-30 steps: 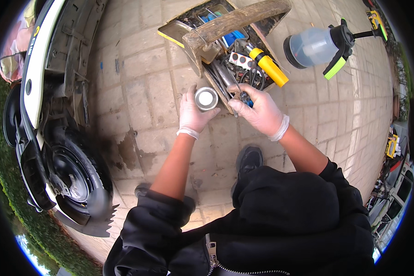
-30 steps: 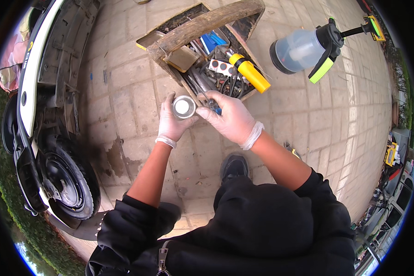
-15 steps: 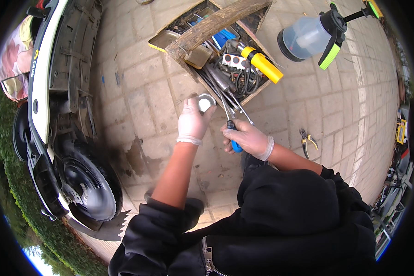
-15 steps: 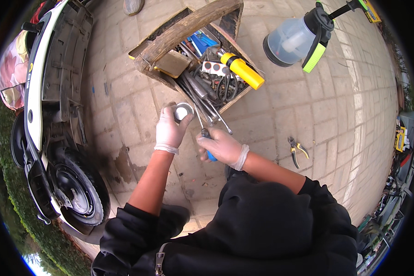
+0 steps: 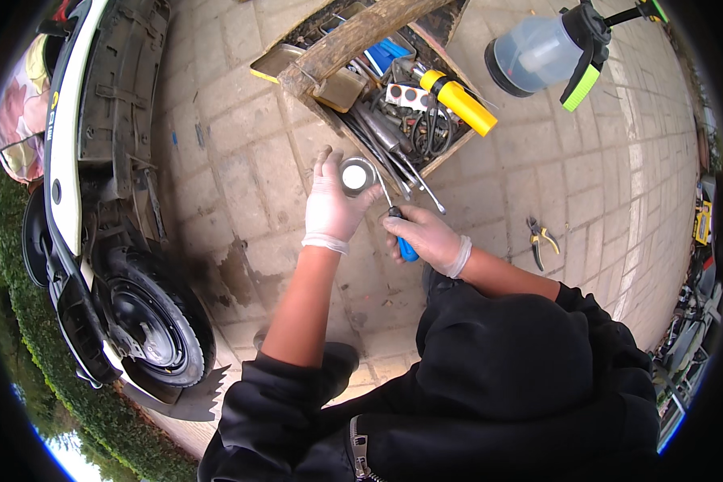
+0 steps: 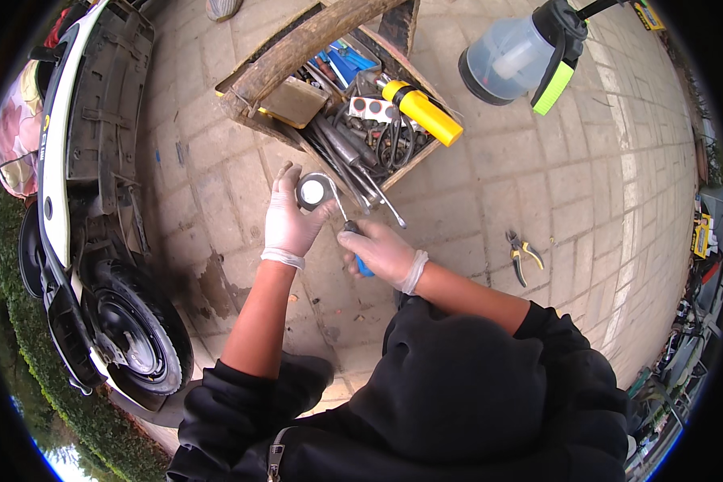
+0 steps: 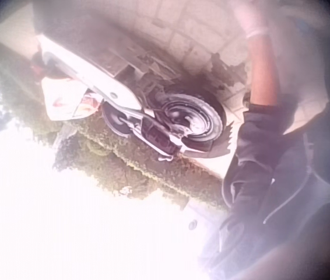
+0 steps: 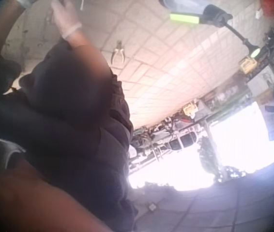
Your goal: The person repairs a punctured scooter tire by probing the puncture, preparing a rubber patch with adhesive, and inserting the patch into the tire using a screwdriver and pliers. The person works on the tire while the scooter is parked on a paved outdoor area.
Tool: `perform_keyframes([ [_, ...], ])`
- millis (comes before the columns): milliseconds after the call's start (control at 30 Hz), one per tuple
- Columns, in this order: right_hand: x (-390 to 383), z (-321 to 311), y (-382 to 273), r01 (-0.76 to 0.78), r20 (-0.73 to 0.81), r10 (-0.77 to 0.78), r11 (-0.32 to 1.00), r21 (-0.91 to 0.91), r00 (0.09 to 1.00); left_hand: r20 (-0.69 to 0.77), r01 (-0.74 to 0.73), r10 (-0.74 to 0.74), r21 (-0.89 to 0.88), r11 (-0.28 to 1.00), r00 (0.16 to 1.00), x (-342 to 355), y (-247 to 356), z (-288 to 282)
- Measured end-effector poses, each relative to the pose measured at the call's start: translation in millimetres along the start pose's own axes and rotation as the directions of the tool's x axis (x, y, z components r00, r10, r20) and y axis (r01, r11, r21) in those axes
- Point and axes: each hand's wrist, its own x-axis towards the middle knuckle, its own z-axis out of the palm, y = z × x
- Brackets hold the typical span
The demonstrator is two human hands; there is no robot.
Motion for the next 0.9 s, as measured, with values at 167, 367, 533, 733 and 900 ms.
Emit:
perform_keyframes([
  [167, 0.1, -2.9, 4.8, 0.072, 0.015, -0.074, 0.991, 0.117, 0.997, 0.163, -0.088, 0.101, -0.088, 0.992, 0.981, 4.2, -11.2, -7.0],
  [367, 0.9, 0.6, 7.6, 0.118, -0.006, -0.118, 0.989, 0.088, 0.993, 0.033, 0.066, -0.06, -0.241, 0.968, 0.998, -2.8, -12.7, -16.8],
  [533, 2.3, 5.6, 2.9, 0.147, -0.011, -0.147, 0.987, 0.065, 0.989, -0.103, 0.113, -0.151, -0.308, 0.945, 0.983, -19.6, -14.0, -42.1],
  [733, 5.7, 9.8, 0.8, 0.14, -0.051, -0.137, 0.989, 0.054, 0.989, -0.146, 0.152, -0.232, -0.418, 0.896, 0.962, -30.9, -11.8, -63.9],
  [900, 9.1, 10.1, 1.9, 0.157, -0.056, -0.157, 0.988, -0.001, 0.986, -0.154, 0.167, -0.267, -0.471, 0.866, 0.951, -36.2, 0.5, -76.9],
])
